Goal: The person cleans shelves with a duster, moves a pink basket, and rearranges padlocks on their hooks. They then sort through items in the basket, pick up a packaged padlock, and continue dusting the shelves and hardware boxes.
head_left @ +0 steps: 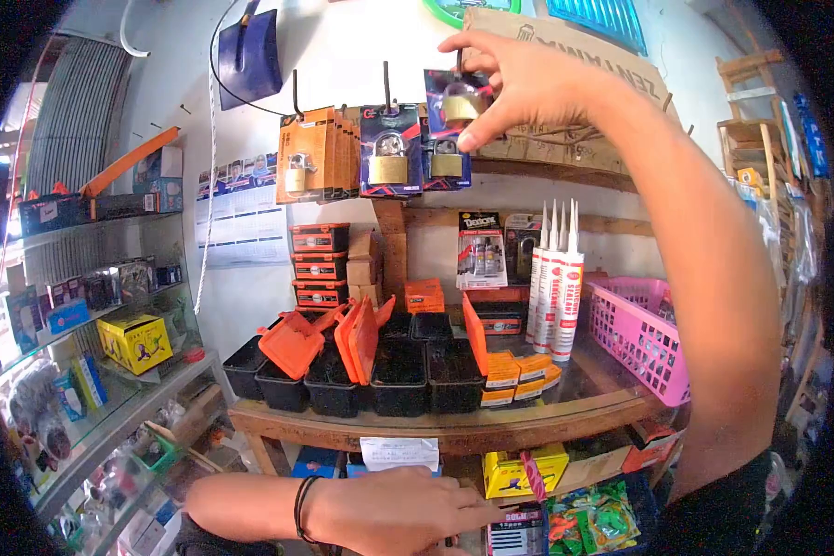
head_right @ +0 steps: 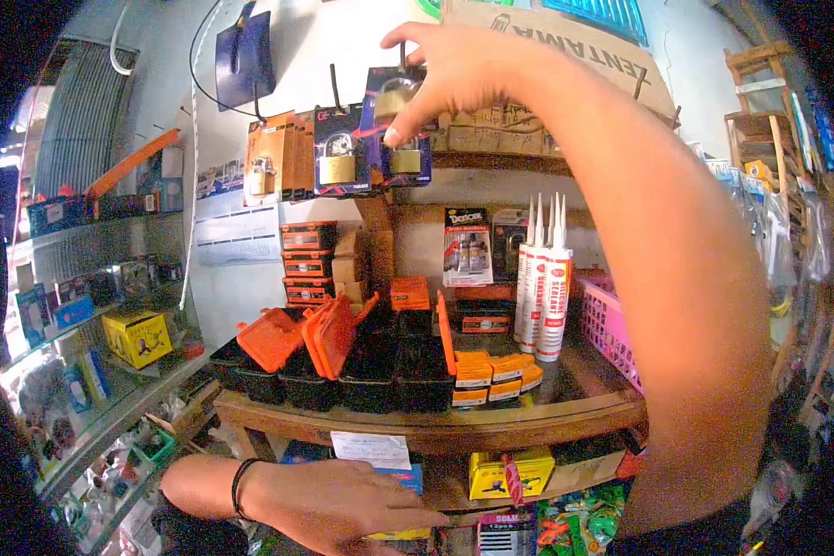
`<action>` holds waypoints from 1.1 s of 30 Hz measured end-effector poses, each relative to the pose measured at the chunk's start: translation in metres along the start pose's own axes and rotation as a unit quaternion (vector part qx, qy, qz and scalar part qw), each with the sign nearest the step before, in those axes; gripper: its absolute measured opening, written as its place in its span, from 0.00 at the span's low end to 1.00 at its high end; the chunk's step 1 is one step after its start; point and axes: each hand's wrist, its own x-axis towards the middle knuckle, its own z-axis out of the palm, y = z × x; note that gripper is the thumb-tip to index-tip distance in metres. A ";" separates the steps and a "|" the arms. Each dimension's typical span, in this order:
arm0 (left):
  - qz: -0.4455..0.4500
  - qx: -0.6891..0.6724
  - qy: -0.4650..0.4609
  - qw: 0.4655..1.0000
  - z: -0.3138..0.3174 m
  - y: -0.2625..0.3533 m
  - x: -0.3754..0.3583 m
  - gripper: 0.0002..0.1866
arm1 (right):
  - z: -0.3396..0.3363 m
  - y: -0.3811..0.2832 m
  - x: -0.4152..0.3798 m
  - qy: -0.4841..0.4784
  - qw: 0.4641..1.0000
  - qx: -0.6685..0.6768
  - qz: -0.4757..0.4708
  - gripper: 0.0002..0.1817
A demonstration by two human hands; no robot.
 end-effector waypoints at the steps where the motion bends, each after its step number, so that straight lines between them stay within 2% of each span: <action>1: -0.006 -0.001 -0.018 1.000 -0.001 0.000 0.001 0.27 | 0.003 -0.003 -0.002 -0.012 1.000 -0.018 -0.006 0.54; 3: -0.002 -0.002 -0.017 1.000 0.002 -0.003 0.001 0.26 | 0.014 -0.012 -0.008 -0.041 0.999 0.001 0.007 0.53; 5: 0.000 -0.005 -0.016 1.000 0.005 -0.007 0.000 0.26 | 0.024 -0.018 -0.013 -0.069 0.988 -0.127 0.051 0.46; 6: 0.004 -0.005 -0.008 1.000 0.007 -0.009 -0.001 0.26 | 0.031 -0.013 -0.011 -0.077 0.980 -0.178 0.035 0.44; 7: 0.006 -0.004 0.002 1.000 0.010 -0.012 -0.002 0.26 | 0.036 -0.011 -0.011 -0.079 0.980 -0.178 0.034 0.44; 11: 0.011 0.001 0.015 1.000 0.024 -0.022 -0.011 0.26 | 0.062 -0.003 -0.005 -0.044 0.967 -0.243 0.059 0.42; 13: 0.064 0.005 0.087 0.994 0.035 -0.027 -0.015 0.27 | 0.074 0.004 -0.001 -0.027 0.959 -0.274 0.070 0.40; 16: 0.027 0.013 0.054 0.998 0.032 -0.015 -0.020 0.29 | 0.086 0.012 0.000 -0.011 0.964 -0.251 0.082 0.41; 20: 0.040 -0.025 0.048 0.998 0.048 -0.021 -0.009 0.27 | 0.095 0.016 -0.016 0.002 0.975 -0.209 0.082 0.40; 22: 0.087 -0.048 0.135 0.986 0.069 -0.031 0.009 0.24 | 0.096 0.018 -0.030 0.031 0.974 -0.215 0.071 0.37; 23: 0.077 -0.057 0.137 0.986 0.077 -0.030 0.017 0.24 | 0.097 0.017 -0.039 0.024 0.976 -0.204 0.067 0.37; 25: 0.000 -0.128 0.130 0.983 0.091 -0.027 0.034 0.26 | 0.096 0.016 -0.061 0.078 0.984 -0.148 0.063 0.34; 26: 0.004 -0.098 0.176 0.979 0.110 -0.028 0.044 0.29 | 0.099 0.021 -0.075 0.132 0.984 -0.118 0.012 0.29; 27: -0.002 -0.102 0.174 0.979 0.132 -0.023 0.051 0.29 | 0.099 0.021 -0.090 0.131 0.985 -0.111 0.013 0.29; 29: -0.128 -0.238 0.150 0.951 0.192 -0.008 0.062 0.28 | 0.097 0.015 -0.134 0.182 0.981 0.022 -0.058 0.24; 30: -0.187 -0.468 0.173 0.846 0.252 -0.002 0.062 0.27 | 0.093 0.009 -0.161 0.183 0.978 0.082 -0.063 0.21; 31: -0.239 -0.664 0.177 0.686 0.307 -0.004 0.063 0.26 | 0.090 0.001 -0.194 0.186 0.971 0.137 -0.061 0.19; 32: -0.240 -0.661 0.155 0.694 0.310 -0.013 0.078 0.26 | 0.082 -0.006 -0.230 0.180 0.969 0.150 -0.078 0.16; 33: -0.261 -0.635 0.130 0.715 0.333 -0.020 0.087 0.25 | 0.064 -0.013 -0.271 0.079 0.983 0.149 -0.073 0.16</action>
